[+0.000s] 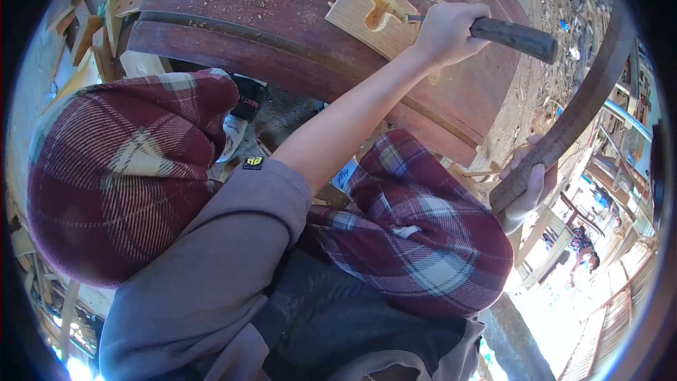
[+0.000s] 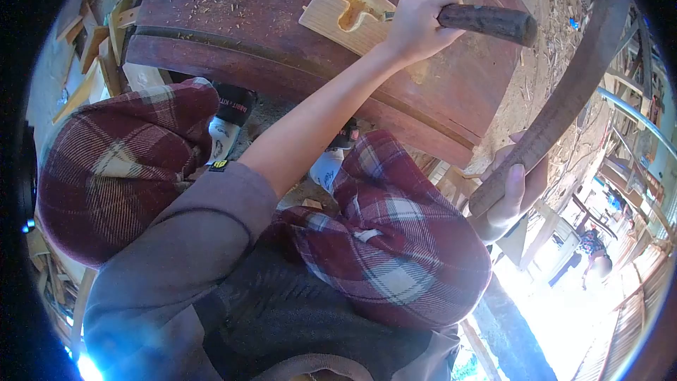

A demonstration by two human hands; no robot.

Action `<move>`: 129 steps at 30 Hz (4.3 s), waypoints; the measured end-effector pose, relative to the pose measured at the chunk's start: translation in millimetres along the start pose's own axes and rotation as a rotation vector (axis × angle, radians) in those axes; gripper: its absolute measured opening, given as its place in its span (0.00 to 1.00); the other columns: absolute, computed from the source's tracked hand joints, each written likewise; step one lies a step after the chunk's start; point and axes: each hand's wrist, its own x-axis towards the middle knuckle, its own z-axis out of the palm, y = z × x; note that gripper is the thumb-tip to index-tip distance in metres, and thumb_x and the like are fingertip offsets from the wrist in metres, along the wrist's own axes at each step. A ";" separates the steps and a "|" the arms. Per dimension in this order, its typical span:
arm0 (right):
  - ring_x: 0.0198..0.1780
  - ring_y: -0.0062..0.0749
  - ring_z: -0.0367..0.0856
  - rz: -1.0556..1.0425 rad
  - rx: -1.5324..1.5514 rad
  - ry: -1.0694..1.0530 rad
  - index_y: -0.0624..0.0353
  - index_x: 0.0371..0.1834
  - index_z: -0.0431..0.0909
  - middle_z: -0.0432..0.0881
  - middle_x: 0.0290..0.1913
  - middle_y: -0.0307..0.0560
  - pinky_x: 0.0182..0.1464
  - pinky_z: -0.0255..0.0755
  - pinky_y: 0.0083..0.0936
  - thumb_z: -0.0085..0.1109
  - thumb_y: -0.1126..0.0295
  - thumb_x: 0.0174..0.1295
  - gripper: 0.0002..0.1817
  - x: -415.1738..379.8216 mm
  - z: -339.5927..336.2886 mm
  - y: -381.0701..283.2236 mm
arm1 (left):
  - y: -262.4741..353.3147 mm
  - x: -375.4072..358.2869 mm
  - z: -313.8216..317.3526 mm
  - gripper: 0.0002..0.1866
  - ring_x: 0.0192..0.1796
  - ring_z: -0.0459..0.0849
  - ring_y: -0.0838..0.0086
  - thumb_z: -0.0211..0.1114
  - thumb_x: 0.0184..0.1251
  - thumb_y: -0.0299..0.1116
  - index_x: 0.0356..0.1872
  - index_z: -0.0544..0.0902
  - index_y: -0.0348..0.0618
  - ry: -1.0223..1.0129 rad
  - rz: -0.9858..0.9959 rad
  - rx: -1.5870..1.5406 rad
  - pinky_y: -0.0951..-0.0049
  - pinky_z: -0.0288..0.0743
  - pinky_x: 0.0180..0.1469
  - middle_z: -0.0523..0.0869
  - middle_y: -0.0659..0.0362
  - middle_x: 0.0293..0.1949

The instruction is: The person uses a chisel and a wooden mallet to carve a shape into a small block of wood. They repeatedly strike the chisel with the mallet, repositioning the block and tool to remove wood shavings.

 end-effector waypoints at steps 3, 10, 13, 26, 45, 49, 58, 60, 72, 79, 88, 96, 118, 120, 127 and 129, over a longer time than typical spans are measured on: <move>0.20 0.23 0.69 0.006 -0.013 0.022 0.72 0.52 0.69 0.71 0.24 0.45 0.24 0.63 0.17 0.52 0.53 0.63 0.29 1.0 0.9 -4.0 | 3.1 0.6 4.6 0.10 0.26 0.82 0.58 0.72 0.48 0.36 0.27 0.80 0.46 0.040 0.010 0.028 0.64 0.73 0.29 0.80 0.56 0.20; 0.21 0.25 0.71 -0.057 0.112 0.095 0.70 0.52 0.69 0.72 0.24 0.46 0.26 0.66 0.18 0.53 0.56 0.61 0.26 5.6 -5.3 -1.1 | 2.2 3.9 12.3 0.10 0.27 0.83 0.58 0.71 0.49 0.37 0.28 0.80 0.47 0.043 -0.040 0.079 0.62 0.74 0.30 0.81 0.56 0.21; 0.24 0.26 0.74 0.039 -0.070 0.029 0.67 0.52 0.70 0.74 0.25 0.45 0.28 0.67 0.18 0.52 0.60 0.63 0.22 12.6 -12.2 3.2 | 1.0 4.7 14.8 0.09 0.27 0.83 0.57 0.71 0.48 0.37 0.28 0.80 0.48 0.030 -0.041 0.082 0.61 0.75 0.30 0.81 0.56 0.21; 0.24 0.23 0.72 0.146 -0.320 0.135 0.66 0.45 0.74 0.75 0.26 0.43 0.27 0.60 0.20 0.57 0.57 0.61 0.21 25.1 -2.2 -10.6 | -6.2 5.2 22.6 0.08 0.28 0.84 0.58 0.70 0.49 0.37 0.28 0.82 0.50 0.061 -0.017 0.165 0.60 0.75 0.31 0.82 0.57 0.22; 0.22 0.26 0.72 0.100 0.173 0.360 0.69 0.52 0.70 0.75 0.27 0.48 0.24 0.65 0.18 0.50 0.52 0.63 0.28 20.6 -22.7 11.7 | -19.8 1.1 50.0 0.06 0.27 0.84 0.59 0.69 0.47 0.36 0.27 0.82 0.51 0.043 -0.061 0.242 0.58 0.75 0.30 0.83 0.57 0.22; 0.21 0.26 0.73 0.171 0.020 0.214 0.69 0.51 0.73 0.75 0.25 0.47 0.23 0.64 0.18 0.50 0.53 0.63 0.26 20.1 -21.4 24.2 | -6.4 5.9 39.0 0.06 0.27 0.84 0.58 0.69 0.46 0.35 0.27 0.83 0.49 0.122 -0.091 0.207 0.59 0.76 0.30 0.83 0.55 0.21; 0.22 0.26 0.71 0.139 0.213 0.065 0.73 0.56 0.67 0.72 0.28 0.47 0.23 0.67 0.18 0.46 0.53 0.67 0.30 14.4 -44.4 43.3 | 21.6 30.7 -0.3 0.07 0.32 0.84 0.48 0.66 0.57 0.30 0.30 0.79 0.38 0.113 -0.218 -0.028 0.56 0.75 0.32 0.83 0.46 0.24; 0.23 0.27 0.70 0.125 0.183 0.089 0.74 0.56 0.66 0.72 0.28 0.48 0.23 0.68 0.18 0.46 0.54 0.67 0.29 14.0 -42.9 39.5 | 11.8 29.0 4.9 0.07 0.28 0.84 0.54 0.67 0.51 0.35 0.28 0.83 0.44 0.143 -0.247 -0.009 0.60 0.78 0.33 0.83 0.50 0.22; 0.20 0.25 0.67 0.121 0.080 0.113 0.73 0.52 0.71 0.70 0.22 0.45 0.23 0.60 0.17 0.46 0.55 0.64 0.28 17.0 -27.1 21.8 | 5.4 17.1 9.1 0.08 0.26 0.84 0.55 0.68 0.48 0.37 0.27 0.86 0.46 -0.061 -0.187 0.050 0.60 0.78 0.33 0.82 0.52 0.19; 0.20 0.26 0.67 0.124 0.109 0.158 0.75 0.54 0.69 0.69 0.21 0.45 0.22 0.60 0.17 0.47 0.55 0.64 0.29 15.7 -24.4 22.1 | 7.2 13.6 -0.5 0.08 0.23 0.84 0.59 0.68 0.50 0.36 0.25 0.85 0.43 0.080 -0.219 -0.017 0.65 0.77 0.29 0.82 0.52 0.17; 0.21 0.26 0.70 0.126 0.156 0.074 0.76 0.54 0.69 0.71 0.23 0.47 0.23 0.63 0.18 0.49 0.54 0.63 0.30 14.1 -43.0 34.0 | 8.5 19.8 -1.3 0.09 0.20 0.82 0.58 0.69 0.50 0.36 0.24 0.85 0.42 0.129 -0.171 -0.053 0.67 0.75 0.27 0.80 0.51 0.16; 0.21 0.27 0.69 0.122 0.180 0.045 0.73 0.56 0.66 0.70 0.26 0.47 0.24 0.66 0.17 0.46 0.55 0.65 0.28 9.7 -48.4 37.0 | 15.0 11.7 -0.7 0.09 0.21 0.81 0.55 0.69 0.48 0.38 0.25 0.85 0.43 0.038 -0.172 -0.028 0.63 0.75 0.28 0.79 0.50 0.16; 0.22 0.26 0.70 0.129 0.161 0.051 0.76 0.54 0.67 0.71 0.25 0.47 0.21 0.65 0.18 0.49 0.55 0.64 0.29 8.4 -47.1 39.6 | 4.9 15.4 2.1 0.08 0.21 0.82 0.55 0.69 0.47 0.36 0.26 0.86 0.43 0.081 -0.122 -0.022 0.65 0.76 0.28 0.80 0.50 0.16; 0.22 0.26 0.70 0.122 0.141 0.053 0.76 0.54 0.67 0.71 0.25 0.46 0.21 0.65 0.18 0.49 0.55 0.64 0.29 7.4 -44.1 36.3 | 5.7 16.8 0.2 0.08 0.21 0.82 0.56 0.69 0.47 0.36 0.26 0.86 0.43 0.071 -0.141 -0.024 0.65 0.76 0.28 0.80 0.50 0.16; 0.21 0.26 0.69 0.150 0.146 0.043 0.75 0.53 0.67 0.70 0.23 0.45 0.22 0.63 0.18 0.48 0.56 0.63 0.28 10.2 -45.8 37.4 | 5.8 19.1 -0.1 0.08 0.21 0.82 0.56 0.69 0.48 0.36 0.27 0.87 0.43 0.058 -0.171 -0.048 0.66 0.76 0.28 0.80 0.50 0.17; 0.21 0.26 0.69 0.159 0.116 0.053 0.75 0.53 0.67 0.70 0.23 0.45 0.22 0.62 0.17 0.49 0.55 0.63 0.29 8.8 -41.5 33.2 | 6.3 18.6 0.4 0.08 0.21 0.82 0.56 0.69 0.48 0.36 0.27 0.87 0.43 0.042 -0.161 -0.035 0.65 0.76 0.28 0.80 0.50 0.17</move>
